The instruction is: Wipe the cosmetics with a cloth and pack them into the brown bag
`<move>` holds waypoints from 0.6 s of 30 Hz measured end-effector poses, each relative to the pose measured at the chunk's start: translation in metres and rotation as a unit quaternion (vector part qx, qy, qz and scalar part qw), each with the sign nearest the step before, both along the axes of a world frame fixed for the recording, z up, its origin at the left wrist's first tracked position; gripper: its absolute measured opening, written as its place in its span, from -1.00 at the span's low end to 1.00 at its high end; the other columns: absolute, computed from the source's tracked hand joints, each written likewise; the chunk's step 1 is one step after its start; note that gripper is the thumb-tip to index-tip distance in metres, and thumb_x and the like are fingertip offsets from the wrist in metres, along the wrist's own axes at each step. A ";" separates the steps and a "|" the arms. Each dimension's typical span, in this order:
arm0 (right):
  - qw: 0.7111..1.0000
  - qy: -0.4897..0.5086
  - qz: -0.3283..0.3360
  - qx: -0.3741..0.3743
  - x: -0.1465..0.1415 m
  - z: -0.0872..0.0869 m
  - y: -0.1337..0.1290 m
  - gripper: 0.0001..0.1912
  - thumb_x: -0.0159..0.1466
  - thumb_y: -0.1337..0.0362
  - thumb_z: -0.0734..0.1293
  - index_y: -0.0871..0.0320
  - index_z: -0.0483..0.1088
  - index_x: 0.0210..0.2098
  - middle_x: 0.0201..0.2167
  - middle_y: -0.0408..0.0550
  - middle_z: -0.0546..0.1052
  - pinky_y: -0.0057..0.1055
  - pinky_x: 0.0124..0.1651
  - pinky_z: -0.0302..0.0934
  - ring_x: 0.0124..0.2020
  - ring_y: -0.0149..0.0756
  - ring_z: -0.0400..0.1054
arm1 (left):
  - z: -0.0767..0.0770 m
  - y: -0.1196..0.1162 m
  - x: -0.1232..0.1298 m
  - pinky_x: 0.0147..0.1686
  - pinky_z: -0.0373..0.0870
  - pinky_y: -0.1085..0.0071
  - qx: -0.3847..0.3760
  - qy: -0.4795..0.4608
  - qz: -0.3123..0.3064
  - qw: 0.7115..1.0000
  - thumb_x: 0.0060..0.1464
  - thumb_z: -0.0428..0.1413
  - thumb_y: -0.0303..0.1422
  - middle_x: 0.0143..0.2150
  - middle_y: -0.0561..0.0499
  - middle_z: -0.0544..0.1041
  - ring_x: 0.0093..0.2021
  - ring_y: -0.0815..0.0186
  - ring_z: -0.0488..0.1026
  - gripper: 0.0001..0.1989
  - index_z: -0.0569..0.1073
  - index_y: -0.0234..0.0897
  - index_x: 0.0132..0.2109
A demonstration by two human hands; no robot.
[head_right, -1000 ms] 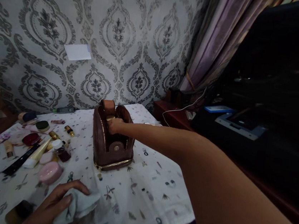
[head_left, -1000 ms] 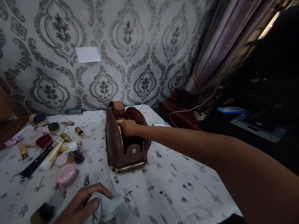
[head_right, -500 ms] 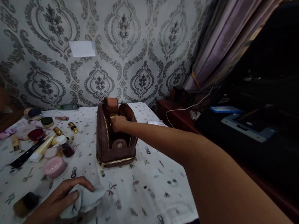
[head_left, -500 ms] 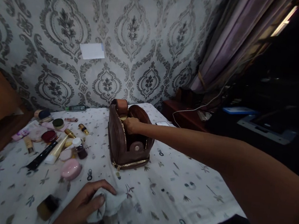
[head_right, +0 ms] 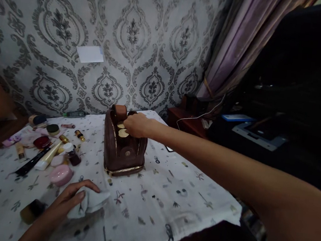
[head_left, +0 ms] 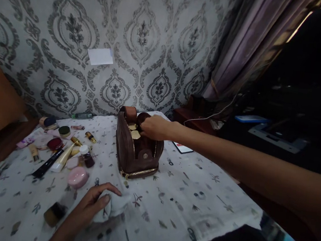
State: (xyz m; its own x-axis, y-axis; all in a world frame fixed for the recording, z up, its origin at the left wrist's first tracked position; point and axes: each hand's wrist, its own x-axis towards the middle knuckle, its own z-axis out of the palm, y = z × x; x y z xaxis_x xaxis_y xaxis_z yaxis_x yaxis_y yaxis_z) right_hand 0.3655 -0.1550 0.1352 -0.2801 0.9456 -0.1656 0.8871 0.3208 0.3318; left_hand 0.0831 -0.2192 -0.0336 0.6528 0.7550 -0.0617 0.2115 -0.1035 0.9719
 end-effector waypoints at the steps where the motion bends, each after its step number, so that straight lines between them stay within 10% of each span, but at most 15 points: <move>1: 1.000 -0.020 0.004 0.011 0.005 0.001 -0.008 -0.66 0.40 0.22 0.24 0.34 0.53 -0.05 -0.10 0.29 0.59 -0.19 0.00 0.26 0.02 0.03 0.47 | 0.000 0.000 0.001 -0.39 0.18 0.44 -0.003 -0.002 -0.004 1.000 0.10 0.06 0.15 -0.39 0.03 0.41 -0.42 0.31 0.27 -0.44 0.56 -0.27 -0.12; 11: 0.996 -0.062 0.045 0.045 0.019 -0.031 -0.031 -0.69 0.37 0.14 0.29 0.22 0.59 -0.23 -0.14 0.19 0.59 0.10 0.17 -0.01 0.03 0.05 0.32 | 0.005 -0.001 0.005 -0.36 0.20 0.43 0.018 -0.005 -0.003 1.000 0.12 0.05 0.13 -0.40 0.03 0.41 -0.37 0.27 0.29 -0.46 0.56 -0.27 -0.15; 18: 0.995 -0.050 0.046 0.075 0.017 -0.037 -0.038 -0.68 0.37 0.15 0.29 0.24 0.54 -0.08 -0.10 0.20 0.57 -0.07 0.08 0.07 0.00 0.00 0.33 | 0.005 0.000 0.005 -0.45 0.11 0.47 0.001 -0.035 -0.001 0.999 0.14 0.06 0.11 -0.44 0.06 0.36 -0.46 0.36 0.22 -0.46 0.55 -0.31 -0.13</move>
